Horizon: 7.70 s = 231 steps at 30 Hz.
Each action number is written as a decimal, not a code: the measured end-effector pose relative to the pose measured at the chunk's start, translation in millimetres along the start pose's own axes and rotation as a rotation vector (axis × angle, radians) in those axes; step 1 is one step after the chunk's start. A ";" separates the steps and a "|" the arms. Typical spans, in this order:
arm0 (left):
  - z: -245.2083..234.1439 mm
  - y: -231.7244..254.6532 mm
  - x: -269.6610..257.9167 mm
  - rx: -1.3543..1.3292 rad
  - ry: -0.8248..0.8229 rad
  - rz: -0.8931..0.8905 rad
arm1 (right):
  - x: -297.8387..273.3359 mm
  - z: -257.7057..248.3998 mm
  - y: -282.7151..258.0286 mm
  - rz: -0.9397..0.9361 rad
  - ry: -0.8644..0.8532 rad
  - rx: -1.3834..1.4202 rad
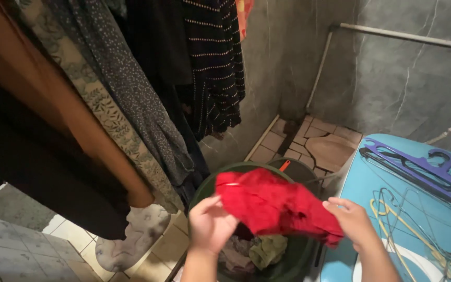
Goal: Hanging washed clothes onto hangers and then placing the hangers onto a drying rack.
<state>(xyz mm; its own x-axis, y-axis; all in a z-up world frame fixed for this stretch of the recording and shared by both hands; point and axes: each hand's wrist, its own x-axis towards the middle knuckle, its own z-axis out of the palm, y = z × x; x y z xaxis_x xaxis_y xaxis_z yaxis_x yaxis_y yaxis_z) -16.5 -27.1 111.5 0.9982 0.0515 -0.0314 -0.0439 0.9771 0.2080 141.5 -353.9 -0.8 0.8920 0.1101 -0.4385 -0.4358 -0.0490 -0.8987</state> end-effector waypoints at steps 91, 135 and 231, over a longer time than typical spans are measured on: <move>-127.4 -280.4 70.3 1.740 -0.079 -0.096 | -39.2 -224.2 147.5 0.058 1.049 -0.796; -187.8 -347.5 99.6 1.838 -0.102 -0.171 | -145.2 -227.9 92.5 -0.248 0.554 0.318; -27.2 -63.6 14.7 2.132 -0.548 0.948 | -108.3 154.7 -170.8 -0.847 -0.294 -0.624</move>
<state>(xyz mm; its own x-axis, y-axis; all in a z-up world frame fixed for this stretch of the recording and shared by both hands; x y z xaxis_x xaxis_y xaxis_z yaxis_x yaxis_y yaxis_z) -0.2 -82.8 71.2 0.6722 -0.2082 0.7105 -0.5734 -0.7535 0.3216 100.7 -203.9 200.9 0.7739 0.5745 0.2666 0.5176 -0.3312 -0.7889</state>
